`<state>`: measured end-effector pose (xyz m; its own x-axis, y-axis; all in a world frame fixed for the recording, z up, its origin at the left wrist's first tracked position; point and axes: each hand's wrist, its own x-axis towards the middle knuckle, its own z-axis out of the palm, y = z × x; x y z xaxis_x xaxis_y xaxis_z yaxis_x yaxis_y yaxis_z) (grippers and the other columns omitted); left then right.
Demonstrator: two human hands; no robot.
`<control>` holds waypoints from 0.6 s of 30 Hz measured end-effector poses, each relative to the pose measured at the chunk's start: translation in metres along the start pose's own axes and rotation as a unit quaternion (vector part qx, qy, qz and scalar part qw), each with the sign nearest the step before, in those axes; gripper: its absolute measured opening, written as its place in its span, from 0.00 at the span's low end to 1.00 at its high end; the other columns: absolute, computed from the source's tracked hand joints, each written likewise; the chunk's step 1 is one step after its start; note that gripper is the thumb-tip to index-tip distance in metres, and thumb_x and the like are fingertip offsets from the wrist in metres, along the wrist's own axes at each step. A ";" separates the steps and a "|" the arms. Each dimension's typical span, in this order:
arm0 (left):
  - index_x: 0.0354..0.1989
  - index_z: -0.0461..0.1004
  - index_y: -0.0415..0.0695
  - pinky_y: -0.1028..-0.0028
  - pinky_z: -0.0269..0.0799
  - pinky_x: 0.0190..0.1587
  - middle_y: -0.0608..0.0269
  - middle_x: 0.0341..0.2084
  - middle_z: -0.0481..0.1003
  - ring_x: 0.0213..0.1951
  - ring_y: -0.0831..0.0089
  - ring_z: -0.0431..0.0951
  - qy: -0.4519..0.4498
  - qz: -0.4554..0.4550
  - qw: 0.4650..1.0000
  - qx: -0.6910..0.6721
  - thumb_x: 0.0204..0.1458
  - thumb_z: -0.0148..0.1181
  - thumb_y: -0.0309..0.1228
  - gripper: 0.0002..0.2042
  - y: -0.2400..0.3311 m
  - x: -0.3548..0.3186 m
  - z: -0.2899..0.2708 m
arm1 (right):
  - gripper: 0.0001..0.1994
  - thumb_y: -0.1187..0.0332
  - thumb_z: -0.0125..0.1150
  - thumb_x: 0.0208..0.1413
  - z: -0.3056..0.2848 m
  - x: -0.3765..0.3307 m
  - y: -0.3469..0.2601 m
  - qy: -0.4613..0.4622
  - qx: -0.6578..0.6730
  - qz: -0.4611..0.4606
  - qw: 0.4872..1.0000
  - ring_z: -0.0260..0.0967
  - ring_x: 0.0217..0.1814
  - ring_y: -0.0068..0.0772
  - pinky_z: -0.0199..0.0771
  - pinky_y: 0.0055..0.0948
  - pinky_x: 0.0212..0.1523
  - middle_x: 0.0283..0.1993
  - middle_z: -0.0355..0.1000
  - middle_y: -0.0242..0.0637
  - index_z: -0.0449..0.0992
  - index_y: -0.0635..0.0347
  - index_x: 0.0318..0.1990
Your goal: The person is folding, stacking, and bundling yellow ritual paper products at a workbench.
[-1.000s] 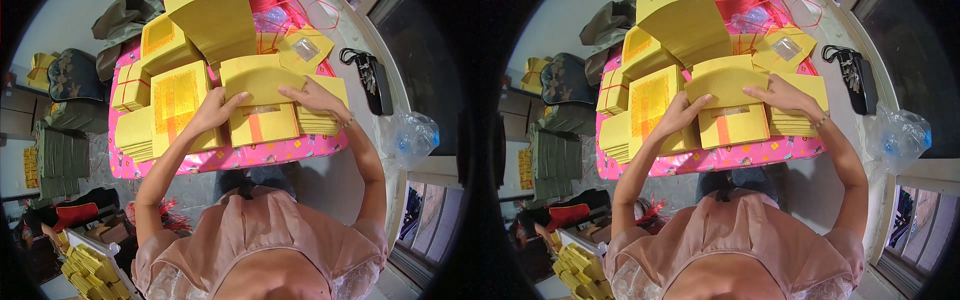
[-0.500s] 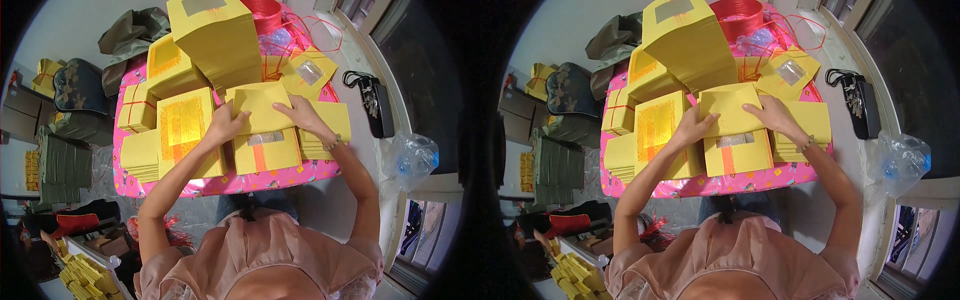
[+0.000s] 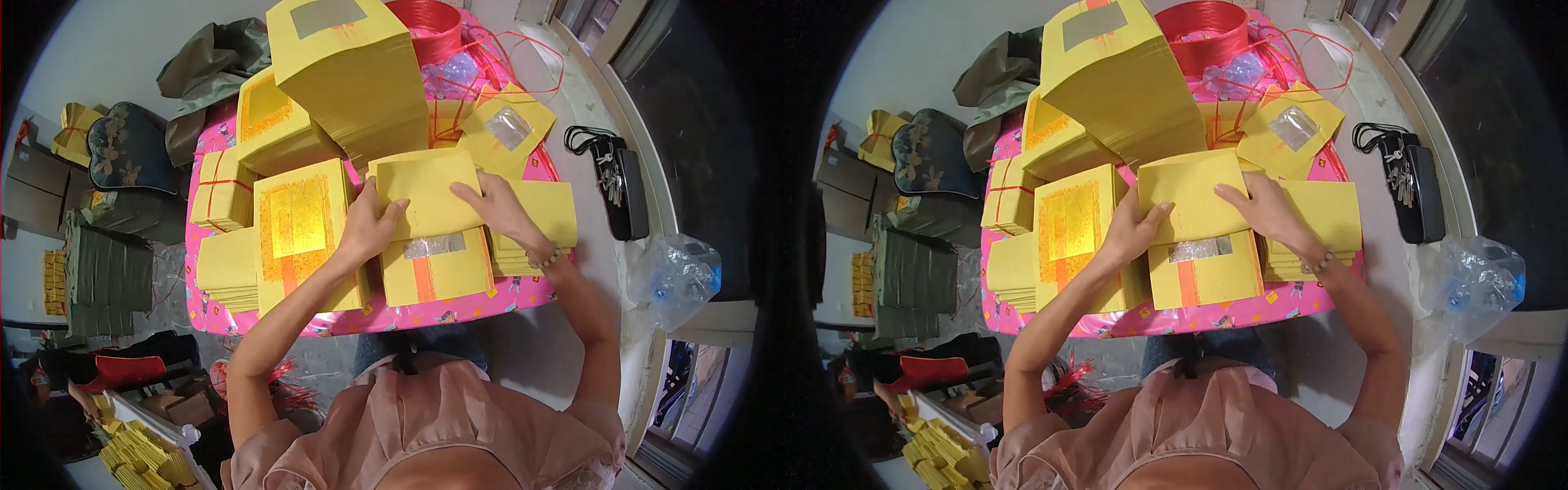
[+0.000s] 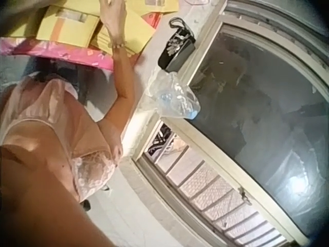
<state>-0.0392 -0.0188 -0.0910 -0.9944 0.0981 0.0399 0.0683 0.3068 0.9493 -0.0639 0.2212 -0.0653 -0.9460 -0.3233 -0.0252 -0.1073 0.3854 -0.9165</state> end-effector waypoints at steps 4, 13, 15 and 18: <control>0.54 0.63 0.31 0.69 0.71 0.45 0.44 0.38 0.75 0.40 0.58 0.78 -0.022 0.042 0.996 -0.081 0.55 0.57 0.30 0.21 0.045 -0.017 -0.010 | 0.19 0.65 0.68 0.49 -0.023 -0.026 -0.030 -0.138 -0.004 -0.026 0.990 0.72 0.45 0.33 0.70 0.29 0.48 0.43 0.76 0.41 0.75 0.63 0.48; 0.37 0.71 0.40 0.67 0.72 0.37 0.54 0.30 0.72 0.35 0.55 0.76 -0.185 0.223 0.949 0.123 0.49 0.59 0.22 0.07 0.068 -0.035 -0.043 | 0.23 0.68 0.59 0.49 -0.027 -0.035 -0.029 -0.182 -0.302 -0.351 0.867 0.60 0.61 0.45 0.55 0.43 0.62 0.58 0.66 0.45 0.72 0.58 0.55; 0.38 0.71 0.39 0.69 0.71 0.37 0.56 0.29 0.72 0.35 0.60 0.77 -0.163 0.215 0.956 0.115 0.51 0.59 0.23 0.08 0.063 -0.038 -0.043 | 0.23 0.69 0.57 0.49 -0.024 -0.033 -0.022 -0.179 -0.286 -0.317 0.887 0.60 0.61 0.45 0.56 0.43 0.62 0.58 0.66 0.45 0.71 0.59 0.55; 0.42 0.71 0.37 0.71 0.72 0.39 0.58 0.32 0.75 0.37 0.70 0.77 -0.099 0.100 0.990 0.028 0.54 0.58 0.25 0.09 0.050 -0.035 -0.034 | 0.21 0.66 0.55 0.54 -0.019 -0.030 -0.020 -0.177 -0.271 -0.250 0.912 0.61 0.60 0.46 0.57 0.41 0.61 0.56 0.67 0.48 0.71 0.60 0.55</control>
<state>-0.0038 -0.0394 -0.0344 -0.9256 0.3435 0.1587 0.2726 0.3143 0.9094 -0.0394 0.2395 -0.0389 -0.5894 -0.7978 0.1269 -0.7251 0.4532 -0.5185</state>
